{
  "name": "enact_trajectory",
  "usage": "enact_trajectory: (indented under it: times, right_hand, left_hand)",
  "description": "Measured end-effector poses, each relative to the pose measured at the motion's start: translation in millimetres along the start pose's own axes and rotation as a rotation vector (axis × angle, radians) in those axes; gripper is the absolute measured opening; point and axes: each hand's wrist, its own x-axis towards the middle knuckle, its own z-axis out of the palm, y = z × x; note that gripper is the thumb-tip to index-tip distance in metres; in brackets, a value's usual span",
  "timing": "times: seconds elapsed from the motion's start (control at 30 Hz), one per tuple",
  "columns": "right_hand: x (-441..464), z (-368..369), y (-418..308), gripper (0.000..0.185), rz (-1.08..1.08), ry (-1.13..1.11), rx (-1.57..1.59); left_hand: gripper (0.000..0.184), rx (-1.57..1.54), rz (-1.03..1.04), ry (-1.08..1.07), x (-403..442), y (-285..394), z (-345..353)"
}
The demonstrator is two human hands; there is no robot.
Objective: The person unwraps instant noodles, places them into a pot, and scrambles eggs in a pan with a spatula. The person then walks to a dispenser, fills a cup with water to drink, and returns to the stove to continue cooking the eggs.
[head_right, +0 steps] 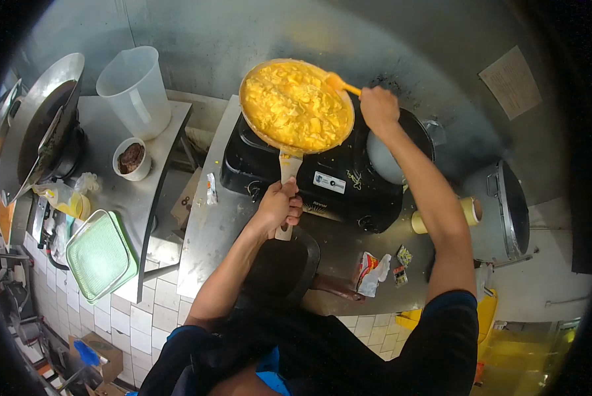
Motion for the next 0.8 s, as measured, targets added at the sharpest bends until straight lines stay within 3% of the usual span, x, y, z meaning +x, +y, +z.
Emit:
enact_trajectory:
  times: [0.13,0.23,0.33,0.53,0.67,0.8]
  right_hand:
    - [10,38,-17,0.027,0.064,-0.245,0.26]
    - [22,50,-22,0.025,-0.066,-0.231,0.47]
    - [26,45,-23,0.022,-0.233,-0.204,0.476]
    - [17,22,-47,0.023,-0.167,-0.314,0.61]
    - [8,21,-54,0.025,-0.184,-0.259,0.575]
    - [-20,4,-54,0.026,-0.312,-0.039,0.507]
  left_hand:
    - [0.024,-0.003,-0.032,-0.009,3,1,0]
    - [0.025,0.055,-0.035,-0.046,5,4,-3]
    - [0.025,0.035,-0.042,-0.081,6,3,-6]
    - [0.024,0.023,-0.046,-0.059,5,3,-6]
    - [0.026,0.029,-0.049,-0.073,3,7,-10]
    - [0.022,0.009,-0.067,-0.036,-1,8,-8]
